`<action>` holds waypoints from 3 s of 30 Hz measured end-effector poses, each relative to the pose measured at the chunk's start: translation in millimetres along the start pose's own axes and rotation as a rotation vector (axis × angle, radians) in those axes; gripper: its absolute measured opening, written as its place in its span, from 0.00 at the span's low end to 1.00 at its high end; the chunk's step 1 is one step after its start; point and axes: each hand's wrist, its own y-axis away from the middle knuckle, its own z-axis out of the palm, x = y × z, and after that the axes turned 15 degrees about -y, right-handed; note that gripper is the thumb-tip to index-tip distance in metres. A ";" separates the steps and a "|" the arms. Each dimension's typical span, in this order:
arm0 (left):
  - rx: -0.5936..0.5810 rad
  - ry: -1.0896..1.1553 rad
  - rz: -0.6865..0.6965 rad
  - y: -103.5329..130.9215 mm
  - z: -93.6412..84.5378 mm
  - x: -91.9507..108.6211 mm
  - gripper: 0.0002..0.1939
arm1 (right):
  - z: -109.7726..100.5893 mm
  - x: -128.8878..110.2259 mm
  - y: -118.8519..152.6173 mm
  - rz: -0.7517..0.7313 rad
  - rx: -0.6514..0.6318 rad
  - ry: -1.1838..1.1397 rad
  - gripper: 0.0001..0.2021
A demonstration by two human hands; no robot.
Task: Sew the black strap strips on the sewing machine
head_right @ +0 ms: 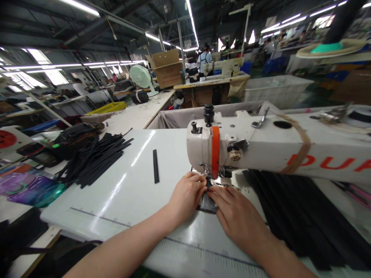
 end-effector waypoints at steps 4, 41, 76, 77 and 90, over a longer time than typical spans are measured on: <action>-0.015 -0.024 0.010 -0.2 -0.7 0.1 0.13 | 3.2 1.3 0.4 0.022 0.005 0.049 0.19; 0.036 0.224 -0.099 -0.4 1.1 -22.8 0.04 | 1.0 2.4 3.8 0.025 -0.014 -0.038 0.22; -0.069 0.056 0.035 10.1 1.0 -3.3 0.08 | -2.2 -7.7 2.4 0.008 0.073 -0.122 0.13; -0.071 0.054 0.041 10.2 1.4 -3.4 0.08 | -2.4 -8.2 2.1 0.008 0.071 -0.118 0.13; 0.029 0.100 0.032 6.5 6.3 -4.0 0.10 | -13.6 -8.7 4.7 -0.039 0.032 -0.223 0.12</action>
